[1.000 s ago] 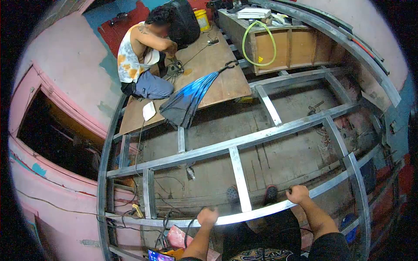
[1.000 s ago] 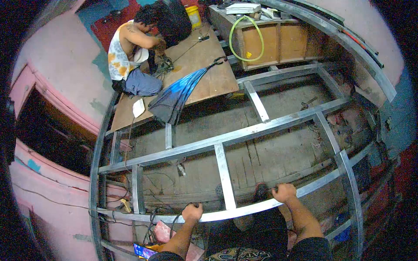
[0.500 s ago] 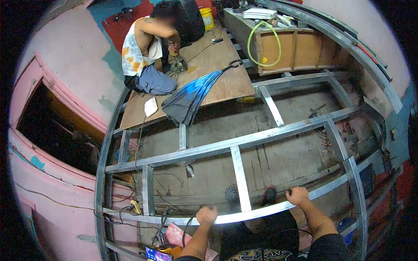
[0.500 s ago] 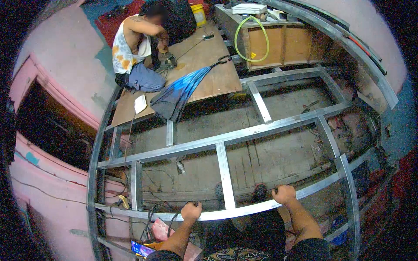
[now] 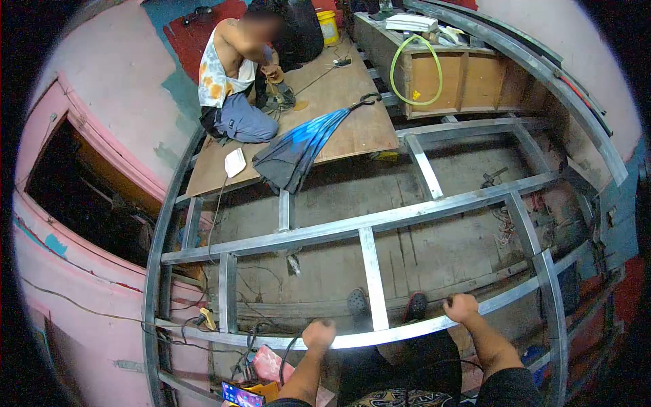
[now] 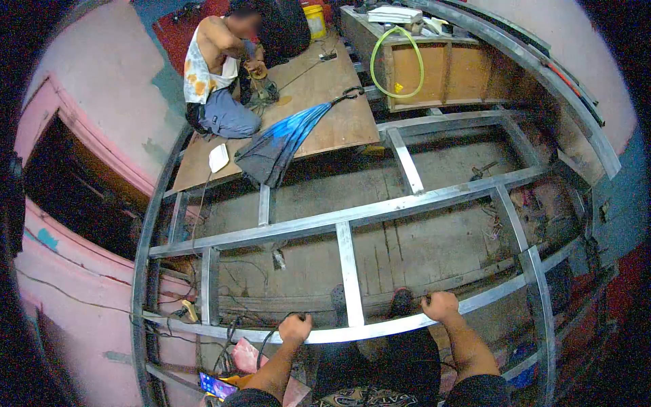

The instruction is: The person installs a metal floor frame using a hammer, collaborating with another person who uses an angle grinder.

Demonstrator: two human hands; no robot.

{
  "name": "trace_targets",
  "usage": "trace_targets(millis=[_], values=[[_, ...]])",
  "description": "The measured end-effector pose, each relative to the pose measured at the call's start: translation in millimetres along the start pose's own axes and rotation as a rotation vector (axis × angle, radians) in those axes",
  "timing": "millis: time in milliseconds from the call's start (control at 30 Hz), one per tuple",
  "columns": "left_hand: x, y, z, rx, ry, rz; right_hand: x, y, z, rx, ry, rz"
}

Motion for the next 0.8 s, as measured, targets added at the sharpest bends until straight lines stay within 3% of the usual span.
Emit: trace_targets(millis=[800], values=[[-12.4,-9.1,-7.7,-0.009,0.021,0.005,-8.0,-5.6,5.8,0.011,0.013,0.037]])
Point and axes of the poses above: each hand's wrist, its own y-axis away from the middle knuckle, its own x-axis out of the back of the hand, z = x × y, the point moved 8 cm from there along -y, towards the middle knuckle, and after that the axes turned 1 degree about y, right-handed, at the moved point
